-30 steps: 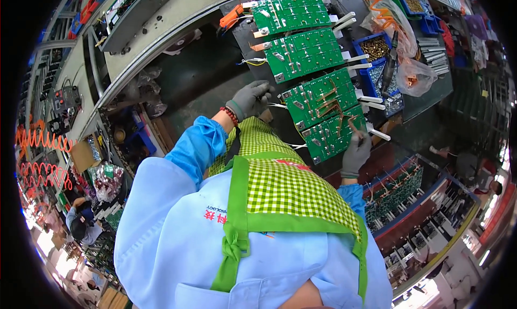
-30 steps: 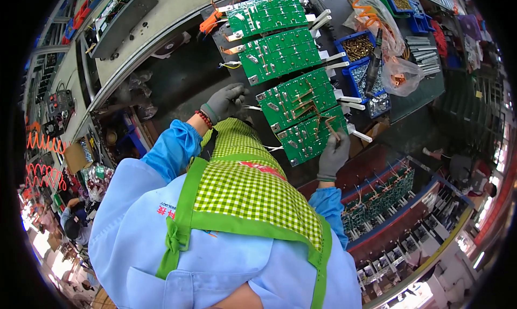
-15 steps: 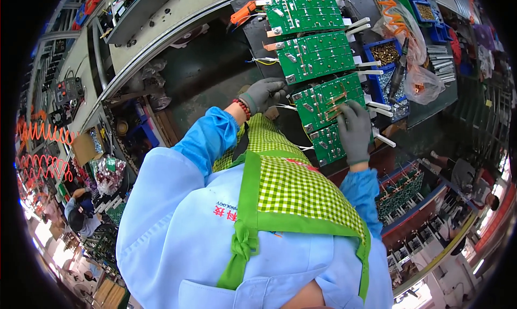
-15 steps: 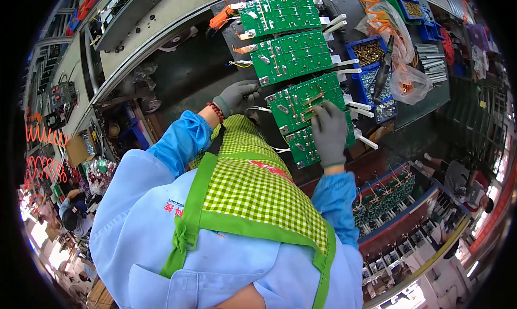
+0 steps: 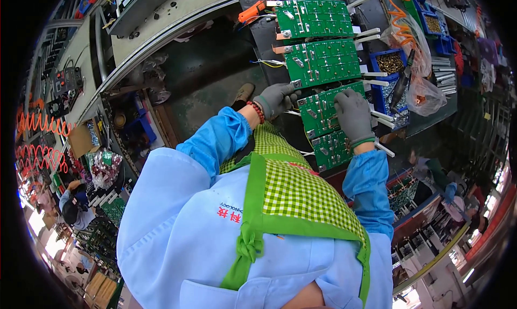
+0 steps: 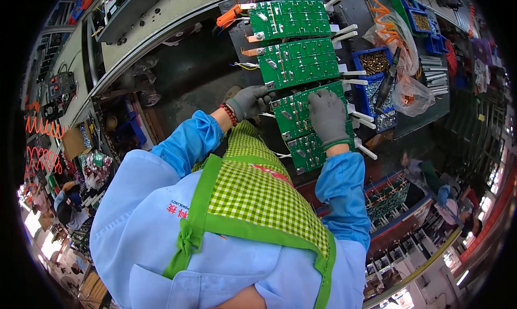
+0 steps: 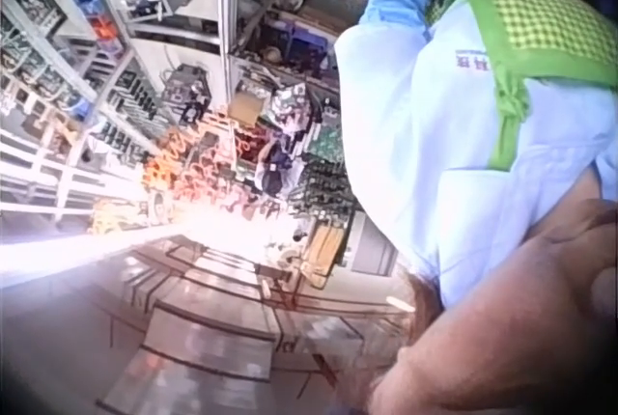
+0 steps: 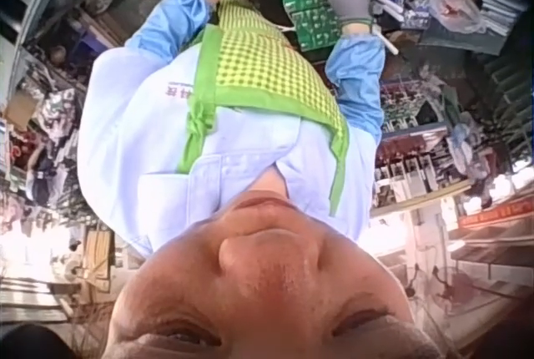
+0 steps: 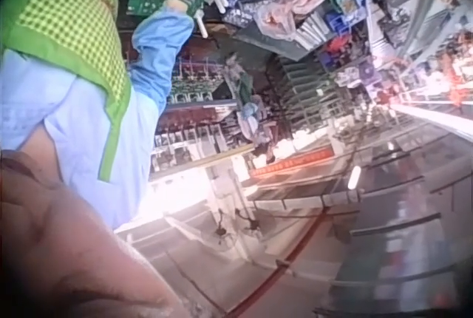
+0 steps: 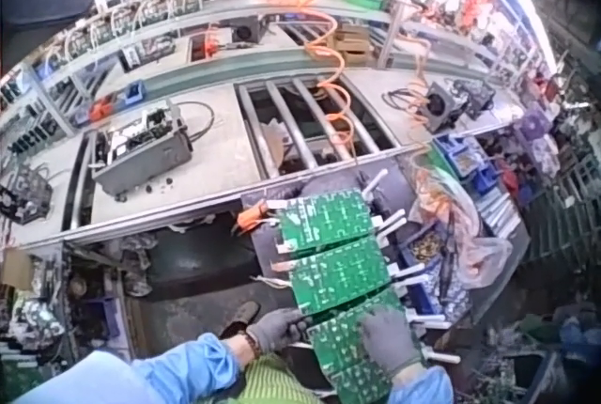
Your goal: The person takes circuit boards from a rack, places them onto a workbench, retrieves copper connector plates from a bag, and attaches the plates onto the circuit boards by hand.
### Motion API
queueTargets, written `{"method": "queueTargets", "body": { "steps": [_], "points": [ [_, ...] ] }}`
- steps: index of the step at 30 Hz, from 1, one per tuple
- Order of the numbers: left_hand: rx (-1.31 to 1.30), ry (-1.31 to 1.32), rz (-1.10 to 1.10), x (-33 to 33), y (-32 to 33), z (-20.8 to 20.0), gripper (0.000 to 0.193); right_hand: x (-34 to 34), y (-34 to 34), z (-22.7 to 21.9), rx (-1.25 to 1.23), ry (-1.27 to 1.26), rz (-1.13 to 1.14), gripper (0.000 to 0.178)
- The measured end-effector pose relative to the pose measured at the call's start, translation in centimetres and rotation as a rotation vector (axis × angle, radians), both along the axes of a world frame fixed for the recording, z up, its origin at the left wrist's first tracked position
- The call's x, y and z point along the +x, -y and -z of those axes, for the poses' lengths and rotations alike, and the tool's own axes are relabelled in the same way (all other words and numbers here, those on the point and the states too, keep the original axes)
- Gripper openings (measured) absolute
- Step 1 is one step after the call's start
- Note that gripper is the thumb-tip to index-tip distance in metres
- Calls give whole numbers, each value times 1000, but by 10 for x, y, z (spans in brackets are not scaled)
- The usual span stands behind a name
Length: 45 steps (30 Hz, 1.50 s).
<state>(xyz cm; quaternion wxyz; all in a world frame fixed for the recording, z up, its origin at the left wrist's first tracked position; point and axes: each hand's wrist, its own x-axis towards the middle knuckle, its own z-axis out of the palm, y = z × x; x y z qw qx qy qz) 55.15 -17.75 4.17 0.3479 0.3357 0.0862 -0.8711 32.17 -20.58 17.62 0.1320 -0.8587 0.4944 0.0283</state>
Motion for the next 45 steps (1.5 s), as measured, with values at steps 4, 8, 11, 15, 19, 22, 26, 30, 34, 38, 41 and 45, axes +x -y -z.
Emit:
{"method": "queueTargets", "body": {
  "steps": [4, 8, 11, 15, 19, 22, 26, 30, 34, 38, 41, 45],
  "points": [
    [-101, -42, -34, 0, -5, 5, 22, 12, -15, -6, 4, 216, 106, 9],
    [-91, -59, -42, 3, -7, -1, 24, 26, -27, 3, 50, 456, 237, 13],
    [-34, -203, -106, 6, -10, -7, 28, 45, -36, 14, 24, 613, 283, 15],
    [-51, -338, -118, 16, -5, -20, 33, 70, -40, 28, 4, 679, 307, 19],
    [-116, -194, -57, 19, -3, -14, 35, 87, -40, 47, -32, 714, 307, 17],
    [-123, -211, 6, 20, -2, -21, 30, 93, -45, 50, -24, 609, 303, 15],
    [-70, -99, 143, 21, 8, -16, 26, 103, -39, 47, 119, 655, 421, 16],
    [-129, -112, 209, 20, 14, 8, 25, 92, -34, 39, 172, 662, 275, 19],
    [14, 8, 200, 26, 23, -24, 18, 32, -16, -9, 175, 664, 375, 35],
    [58, 75, 245, 29, 27, -35, 20, -107, 8, -29, -259, 552, 803, 25],
    [59, 77, 268, 27, 29, -32, 20, -225, 8, 4, -201, 791, 1220, 29],
    [37, 148, 285, 16, 33, -46, 19, -345, -10, 79, -71, 580, 1192, 32]
  ]
}}
